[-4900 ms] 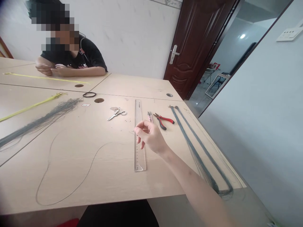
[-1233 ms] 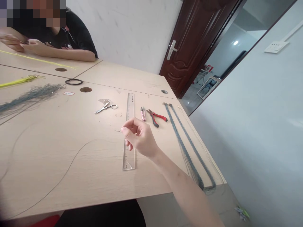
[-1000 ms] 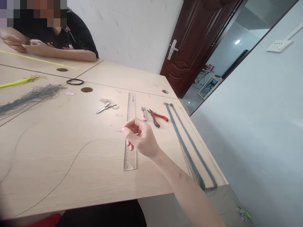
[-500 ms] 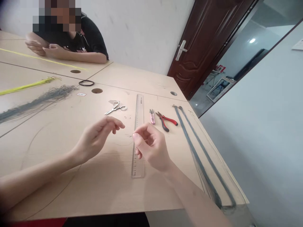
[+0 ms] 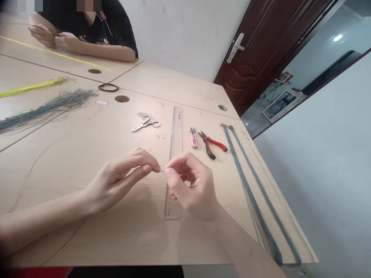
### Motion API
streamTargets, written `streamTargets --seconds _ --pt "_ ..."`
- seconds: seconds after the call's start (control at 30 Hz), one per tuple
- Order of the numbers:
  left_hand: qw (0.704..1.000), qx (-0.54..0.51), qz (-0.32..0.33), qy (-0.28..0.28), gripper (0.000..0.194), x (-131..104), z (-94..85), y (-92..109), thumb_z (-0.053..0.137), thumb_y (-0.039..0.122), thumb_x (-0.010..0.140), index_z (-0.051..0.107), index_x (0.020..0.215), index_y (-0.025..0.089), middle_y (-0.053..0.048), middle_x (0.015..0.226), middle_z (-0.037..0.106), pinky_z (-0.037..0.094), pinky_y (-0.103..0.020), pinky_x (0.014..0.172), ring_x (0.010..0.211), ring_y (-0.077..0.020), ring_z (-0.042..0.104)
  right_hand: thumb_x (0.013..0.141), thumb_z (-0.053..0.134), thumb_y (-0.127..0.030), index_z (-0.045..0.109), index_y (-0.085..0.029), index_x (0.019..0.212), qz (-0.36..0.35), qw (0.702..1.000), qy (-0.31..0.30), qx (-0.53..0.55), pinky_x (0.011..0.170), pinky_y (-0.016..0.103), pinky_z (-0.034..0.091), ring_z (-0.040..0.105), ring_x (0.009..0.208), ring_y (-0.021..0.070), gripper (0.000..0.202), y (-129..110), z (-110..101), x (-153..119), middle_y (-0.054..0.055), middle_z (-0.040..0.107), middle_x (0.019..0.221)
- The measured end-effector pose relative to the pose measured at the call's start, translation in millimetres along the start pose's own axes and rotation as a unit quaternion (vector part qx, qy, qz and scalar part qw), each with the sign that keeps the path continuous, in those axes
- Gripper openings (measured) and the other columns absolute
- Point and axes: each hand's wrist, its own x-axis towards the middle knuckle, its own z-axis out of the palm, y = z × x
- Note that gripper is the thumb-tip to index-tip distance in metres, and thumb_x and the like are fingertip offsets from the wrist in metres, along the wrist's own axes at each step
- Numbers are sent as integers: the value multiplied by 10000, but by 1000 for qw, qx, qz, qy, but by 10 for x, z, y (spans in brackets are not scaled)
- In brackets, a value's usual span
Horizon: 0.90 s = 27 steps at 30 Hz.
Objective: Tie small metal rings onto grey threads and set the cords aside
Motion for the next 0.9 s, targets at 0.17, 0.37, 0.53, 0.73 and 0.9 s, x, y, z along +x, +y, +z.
streamTargets --seconds 0.17,0.37,0.53,0.73,0.9 --pt "1000 -6 13 12 276 -21 -35 69 413 70 862 553 1088 146 -52 1056 548 400 -282 896 1009 -138 499 850 524 -172 525 -205 777 1 1000 11 -21 380 167 423 497 406 56 80 -13 12 14 -74 480 526" --pt "1000 25 8 15 156 -8 -16 97 513 200 867 598 994 167 -32 1008 565 412 -258 855 970 -126 520 856 521 -189 519 -200 769 -2 999 11 -33 370 158 416 495 396 49 88 10 25 43 -73 492 534" --pt "996 15 -29 79 133 -12 25 71 527 207 850 471 735 171 12 751 504 398 -266 692 738 -109 486 859 526 -203 519 -199 770 12 999 8 -47 367 152 417 492 394 46 89 21 13 33 -75 480 529" --pt "997 1 -16 71 128 -35 30 69 556 213 829 520 947 181 -11 913 564 414 -272 759 865 -126 506 855 531 -186 525 -201 785 7 998 0 -58 374 145 419 493 395 36 72 20 20 29 -78 487 548" --pt "991 -60 -117 4 147 -20 15 92 486 283 878 588 859 178 0 804 617 443 -238 669 773 -115 561 860 524 -179 528 -204 812 -3 998 -15 -60 365 148 414 490 392 40 54 43 27 30 -81 492 538"
